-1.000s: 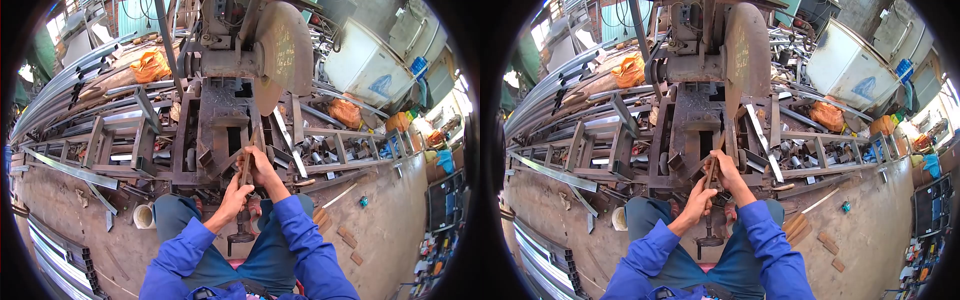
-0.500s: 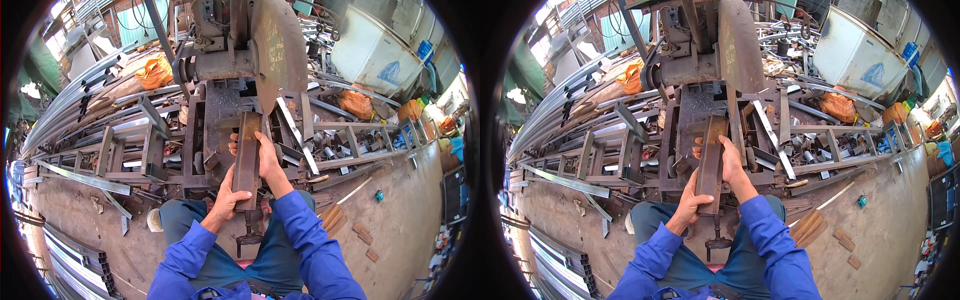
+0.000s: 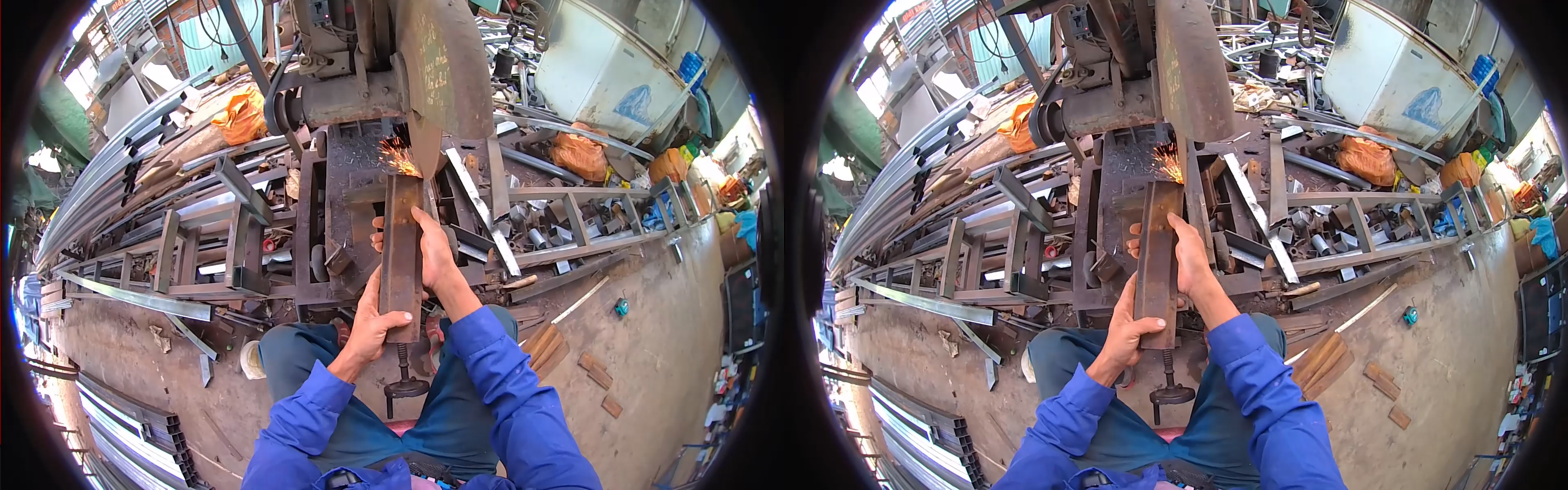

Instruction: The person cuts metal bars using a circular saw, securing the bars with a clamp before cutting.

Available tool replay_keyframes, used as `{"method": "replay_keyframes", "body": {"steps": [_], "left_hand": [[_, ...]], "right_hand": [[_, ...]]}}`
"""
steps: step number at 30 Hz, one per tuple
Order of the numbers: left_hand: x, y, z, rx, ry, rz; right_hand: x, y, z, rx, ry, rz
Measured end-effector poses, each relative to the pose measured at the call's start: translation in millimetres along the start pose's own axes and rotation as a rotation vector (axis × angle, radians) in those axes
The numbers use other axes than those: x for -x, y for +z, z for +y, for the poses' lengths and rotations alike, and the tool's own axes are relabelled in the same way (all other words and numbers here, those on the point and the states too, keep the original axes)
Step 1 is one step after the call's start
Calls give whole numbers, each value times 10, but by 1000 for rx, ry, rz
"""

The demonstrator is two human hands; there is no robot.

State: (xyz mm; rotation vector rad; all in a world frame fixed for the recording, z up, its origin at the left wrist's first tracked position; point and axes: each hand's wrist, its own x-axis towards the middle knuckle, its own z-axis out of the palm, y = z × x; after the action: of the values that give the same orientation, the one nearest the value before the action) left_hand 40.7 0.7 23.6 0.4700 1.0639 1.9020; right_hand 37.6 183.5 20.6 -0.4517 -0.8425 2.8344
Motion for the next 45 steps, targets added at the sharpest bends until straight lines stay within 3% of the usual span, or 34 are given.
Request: {"method": "replay_keyframes", "body": {"steps": [4,10,29,45], "left_hand": [[-2,-8,65,14,-40,-33],[44,-71,-19,-109,24,41],[-45,-39,59,21,-37,-19],[-91,-113,25,-397,31,-18]], "right_hand": [[78,130,-27,11,-87,127],[-14,16,68,200,-123,128],[-51,-51,3,172,-244,94],[-69,-34,26,146,-230,201]]}}
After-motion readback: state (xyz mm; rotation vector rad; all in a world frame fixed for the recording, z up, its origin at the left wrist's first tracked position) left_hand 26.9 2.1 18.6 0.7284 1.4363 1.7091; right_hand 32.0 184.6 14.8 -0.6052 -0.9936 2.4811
